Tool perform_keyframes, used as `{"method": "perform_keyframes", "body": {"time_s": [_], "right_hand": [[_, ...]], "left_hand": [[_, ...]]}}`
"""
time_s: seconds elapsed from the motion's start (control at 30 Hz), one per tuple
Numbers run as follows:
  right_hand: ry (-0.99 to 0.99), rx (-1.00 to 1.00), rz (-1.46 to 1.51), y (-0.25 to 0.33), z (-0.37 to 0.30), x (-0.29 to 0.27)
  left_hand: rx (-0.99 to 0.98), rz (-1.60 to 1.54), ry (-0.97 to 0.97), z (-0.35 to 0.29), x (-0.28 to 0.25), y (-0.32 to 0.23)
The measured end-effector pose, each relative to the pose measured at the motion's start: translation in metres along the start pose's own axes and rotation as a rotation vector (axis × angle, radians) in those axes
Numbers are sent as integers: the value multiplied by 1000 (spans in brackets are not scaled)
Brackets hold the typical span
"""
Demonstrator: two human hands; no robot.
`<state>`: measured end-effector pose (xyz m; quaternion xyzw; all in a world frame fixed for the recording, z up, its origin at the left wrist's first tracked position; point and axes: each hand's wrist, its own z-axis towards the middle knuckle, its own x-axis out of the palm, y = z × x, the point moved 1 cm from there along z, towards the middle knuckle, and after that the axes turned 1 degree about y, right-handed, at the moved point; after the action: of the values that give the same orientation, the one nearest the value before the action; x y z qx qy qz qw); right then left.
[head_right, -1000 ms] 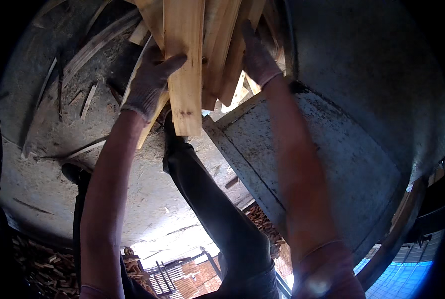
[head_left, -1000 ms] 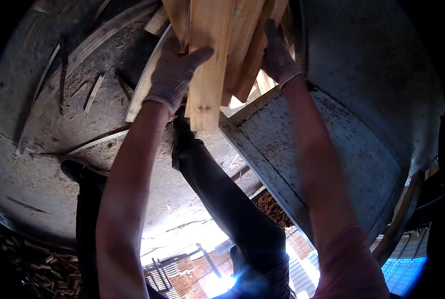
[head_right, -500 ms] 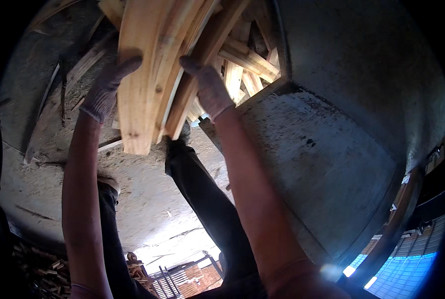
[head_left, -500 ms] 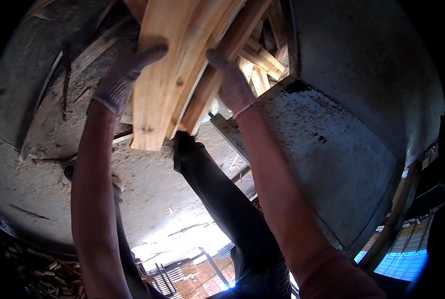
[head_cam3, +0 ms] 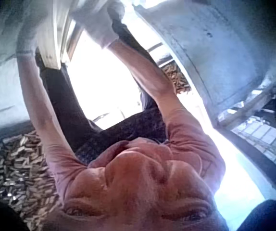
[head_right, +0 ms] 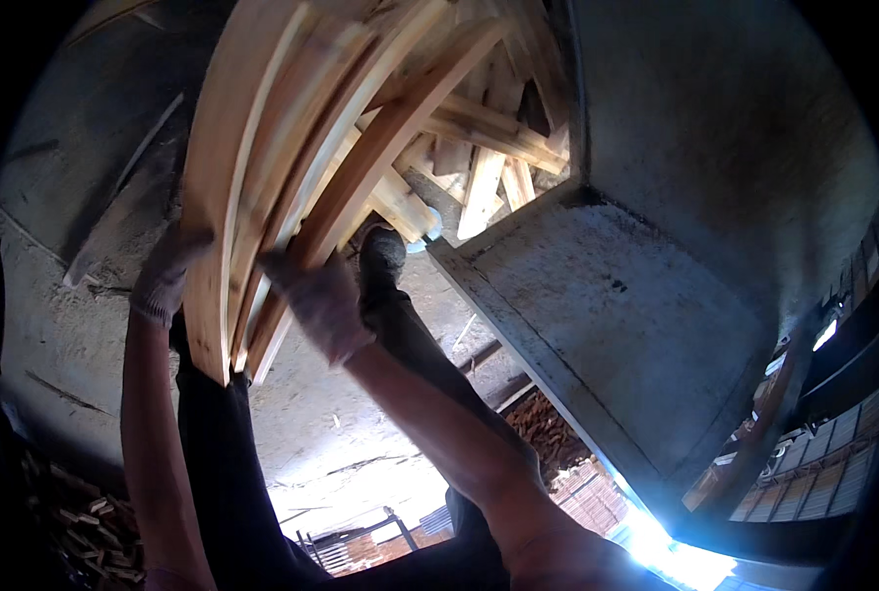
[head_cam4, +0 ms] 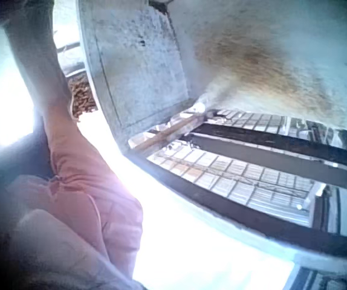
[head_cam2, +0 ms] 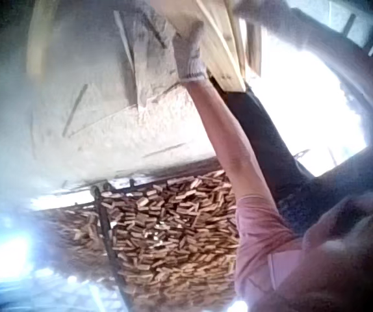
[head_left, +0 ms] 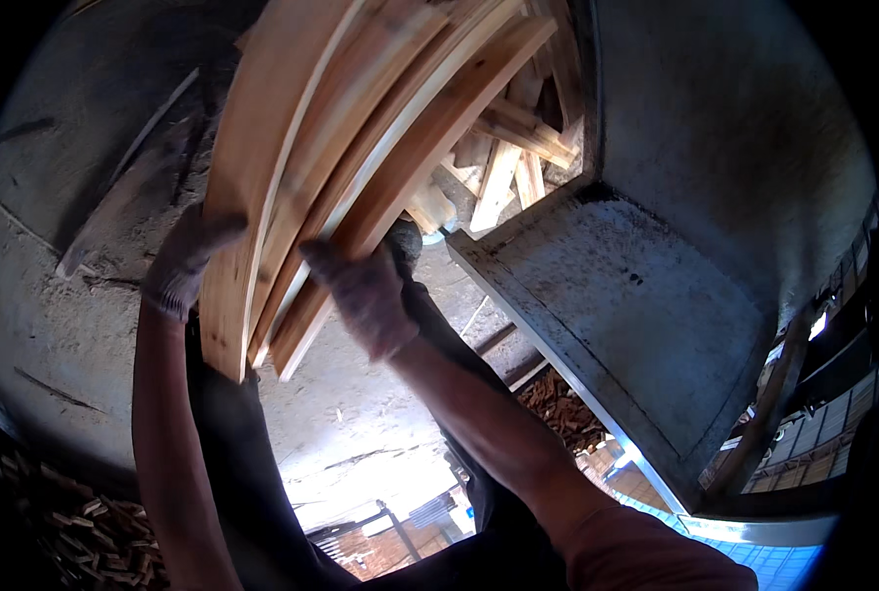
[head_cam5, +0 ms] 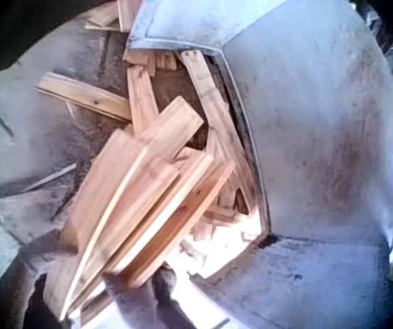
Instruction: The person gathers scattered wooden planks from the floor of a workshop and stacks them into neat piles. They repeatedly pick up bundles of wood, align them, and place them onto a growing stack near a large industrial machine.
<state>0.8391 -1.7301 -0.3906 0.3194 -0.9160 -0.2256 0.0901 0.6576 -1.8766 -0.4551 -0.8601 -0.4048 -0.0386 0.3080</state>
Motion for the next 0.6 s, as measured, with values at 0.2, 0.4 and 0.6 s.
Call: {"method": "perform_keyframes", "body": {"time_s": [0.2,0.4,0.6], "right_hand": [[83,51,-451,25,-77,110],[332,-77,-543,-35,-33,147],[529,31,-847,-32,46,135]], "left_hand": [[-14,-185,-116,-89,-121,102],[222,-475,-196,-108,-137,139],[176,-624,-271,-76,-91,103]]}}
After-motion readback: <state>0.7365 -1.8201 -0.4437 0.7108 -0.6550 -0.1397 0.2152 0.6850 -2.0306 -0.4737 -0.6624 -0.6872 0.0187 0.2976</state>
